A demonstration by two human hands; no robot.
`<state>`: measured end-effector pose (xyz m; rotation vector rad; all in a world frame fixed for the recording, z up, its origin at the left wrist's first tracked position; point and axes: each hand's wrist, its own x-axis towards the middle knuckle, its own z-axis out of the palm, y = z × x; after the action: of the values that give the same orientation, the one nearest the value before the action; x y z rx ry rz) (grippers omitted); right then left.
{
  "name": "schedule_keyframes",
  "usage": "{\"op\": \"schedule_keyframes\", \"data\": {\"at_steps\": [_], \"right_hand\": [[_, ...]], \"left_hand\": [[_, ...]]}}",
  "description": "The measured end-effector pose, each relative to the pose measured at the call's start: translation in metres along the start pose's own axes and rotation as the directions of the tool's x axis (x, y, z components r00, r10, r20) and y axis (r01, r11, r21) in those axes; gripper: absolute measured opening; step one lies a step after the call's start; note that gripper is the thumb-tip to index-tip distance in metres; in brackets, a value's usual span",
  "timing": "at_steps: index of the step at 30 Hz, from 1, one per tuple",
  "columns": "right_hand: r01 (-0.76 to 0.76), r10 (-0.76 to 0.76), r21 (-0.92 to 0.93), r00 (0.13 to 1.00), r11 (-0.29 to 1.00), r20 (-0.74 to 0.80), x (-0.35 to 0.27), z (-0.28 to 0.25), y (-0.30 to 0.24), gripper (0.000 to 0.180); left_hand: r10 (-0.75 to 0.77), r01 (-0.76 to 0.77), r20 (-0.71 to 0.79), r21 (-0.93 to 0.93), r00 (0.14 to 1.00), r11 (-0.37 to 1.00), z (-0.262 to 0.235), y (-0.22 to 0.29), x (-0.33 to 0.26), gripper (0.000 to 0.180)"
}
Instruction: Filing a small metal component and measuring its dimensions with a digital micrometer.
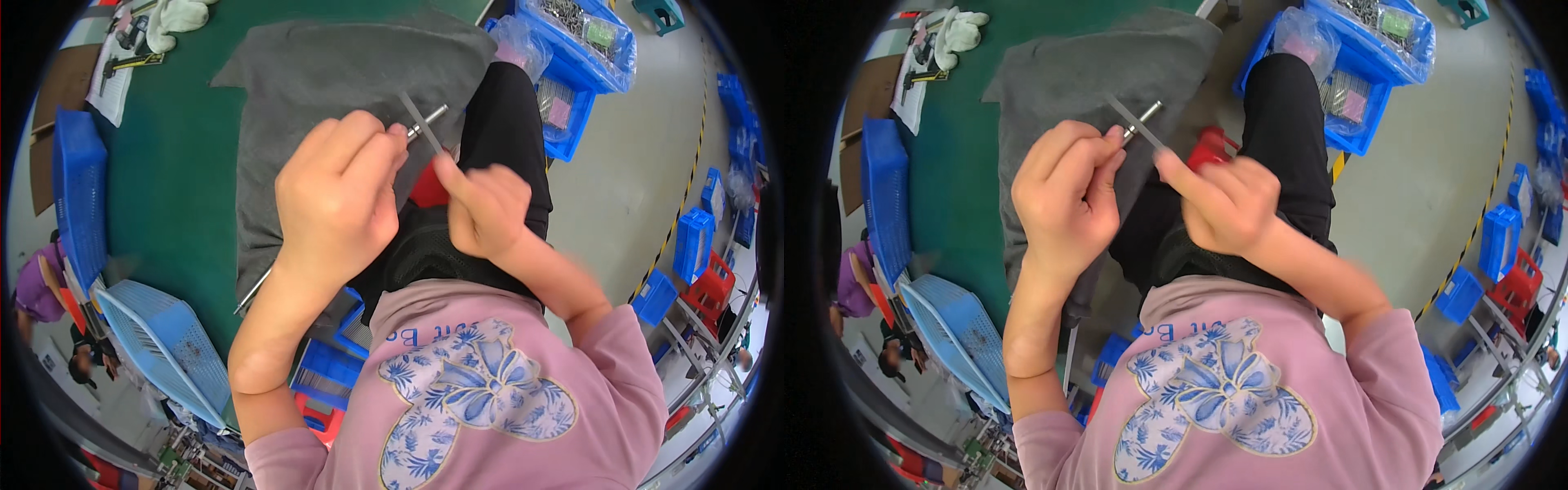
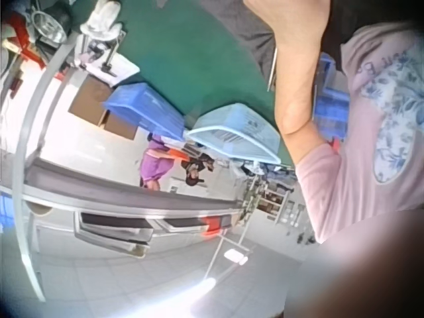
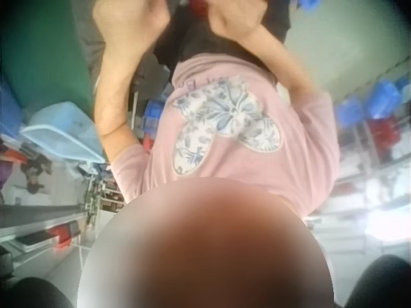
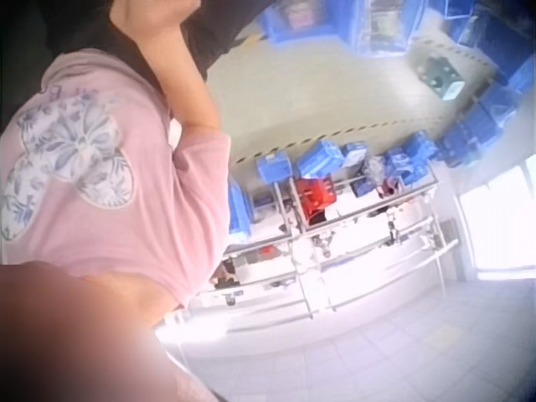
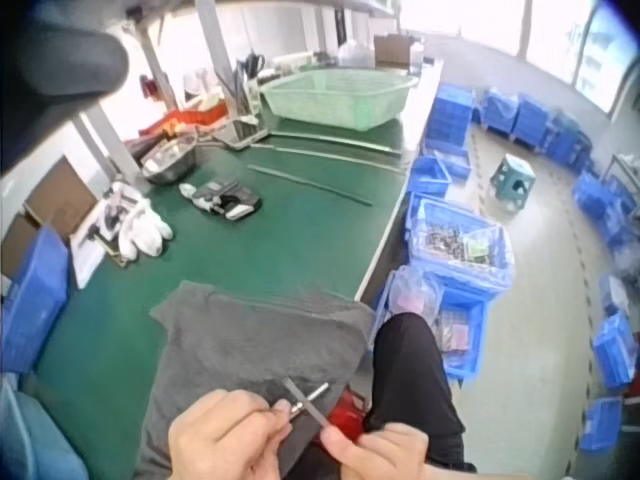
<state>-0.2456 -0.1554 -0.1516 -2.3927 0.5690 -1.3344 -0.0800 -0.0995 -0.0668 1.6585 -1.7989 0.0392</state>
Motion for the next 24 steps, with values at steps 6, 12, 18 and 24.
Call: {"op": "schedule_keyframes", "data": {"at_steps": [6,12,18,24], "right_hand": [[0.094,-0.092,0.024,0.994,0.995,-0.062,0.016,0.007,0.009,0.044],[0.076,-0.076,0.053,0.997,0.996,-0.002,0.006,0.001,0.012,0.045],[-0.007,-0.001,0.080,0.995,0.997,0.100,-0.013,-0.007,0.007,0.044],[0.059,-0.056,0.111,0.998,0.992,-0.032,0.012,0.012,0.011,0.046]], "left_hand": [[0.024,-0.024,-0.006,0.024,1.000,0.999,0.001,0.001,0.003,0.014],[0.012,-0.012,0.034,-0.008,0.999,1.000,0.000,0.002,-0.001,0.014],[-0.014,0.014,-0.003,-0.011,1.000,1.000,0.003,0.002,0.000,0.013],[0.002,-0.002,0.009,-0.008,1.000,1.000,0.000,-0.002,0.002,0.015]]}}
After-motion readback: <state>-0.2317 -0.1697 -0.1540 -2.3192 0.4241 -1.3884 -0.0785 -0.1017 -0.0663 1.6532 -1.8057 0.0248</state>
